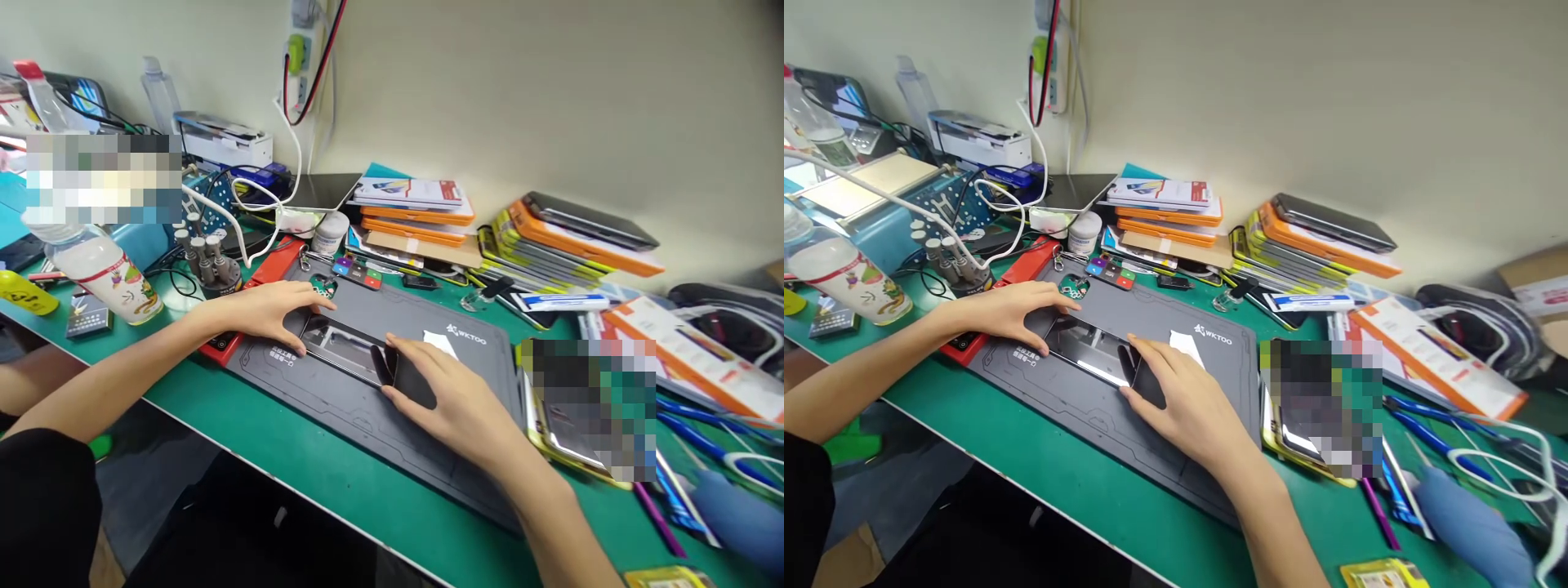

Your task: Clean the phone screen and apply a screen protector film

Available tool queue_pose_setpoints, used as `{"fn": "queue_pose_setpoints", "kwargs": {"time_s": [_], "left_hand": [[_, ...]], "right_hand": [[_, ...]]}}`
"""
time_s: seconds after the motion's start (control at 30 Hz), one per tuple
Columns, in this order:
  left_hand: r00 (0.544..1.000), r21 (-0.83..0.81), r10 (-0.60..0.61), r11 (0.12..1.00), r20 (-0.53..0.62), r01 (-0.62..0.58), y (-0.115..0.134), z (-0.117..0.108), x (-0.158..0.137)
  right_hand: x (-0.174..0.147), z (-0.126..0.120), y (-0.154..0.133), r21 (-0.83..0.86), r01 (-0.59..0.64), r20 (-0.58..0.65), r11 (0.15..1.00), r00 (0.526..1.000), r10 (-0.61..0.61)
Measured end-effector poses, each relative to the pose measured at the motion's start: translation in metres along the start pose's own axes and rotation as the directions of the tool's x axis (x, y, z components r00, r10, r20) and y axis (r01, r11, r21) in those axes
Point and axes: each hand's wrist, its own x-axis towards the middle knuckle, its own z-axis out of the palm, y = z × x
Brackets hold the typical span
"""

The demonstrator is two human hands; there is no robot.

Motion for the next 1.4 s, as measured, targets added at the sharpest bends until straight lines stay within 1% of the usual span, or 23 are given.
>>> {"fn": "queue_pose_setpoints", "kwargs": {"time_s": [0.07, 0.2, 0.3, 0.53, 0.73, 1.1, 1.23, 1.4], "left_hand": [[1.000, -0.002, -0.004, 1.000, 0.008, 0.004, -0.001, 0.000, 0.000], [1.000, 0.014, 0.001, 1.000, -0.009, -0.001, 0.000, 0.000, 0.000], [1.000, 0.030, 0.011, 0.999, -0.020, -0.010, 0.000, 0.000, 0.000], [1.000, -0.005, 0.025, 1.000, -0.018, -0.026, -0.005, 0.006, 0.002], [1.000, -0.016, -0.015, 1.000, 0.002, 0.015, 0.002, 0.005, 0.003], [1.000, -0.009, -0.029, 1.000, -0.002, 0.029, 0.001, 0.002, 0.002], [0.999, -0.004, -0.045, 0.999, 0.007, 0.045, 0.002, 0.000, 0.002], [1.000, -0.003, -0.018, 1.000, -0.013, 0.018, 0.000, 0.000, 0.002]], "right_hand": [[0.000, 0.002, 0.000, 0.008, -0.001, -0.012, 1.000, 1.000, 0.001], [0.002, 0.006, -0.001, 0.052, -0.040, -0.038, 0.998, 0.998, 0.042], [0.003, 0.006, -0.002, 0.075, -0.056, -0.035, 0.996, 0.998, 0.059], [0.000, 0.007, 0.001, 0.132, -0.061, -0.044, 0.989, 0.997, 0.068], [-0.003, 0.013, 0.004, 0.172, -0.093, -0.054, 0.981, 0.993, 0.104], [0.003, 0.007, 0.000, 0.158, -0.070, -0.060, 0.985, 0.995, 0.080], [0.004, 0.005, 0.000, 0.155, -0.086, -0.048, 0.984, 0.994, 0.094], [0.005, 0.004, 0.000, 0.142, -0.080, -0.045, 0.987, 0.995, 0.087]]}}
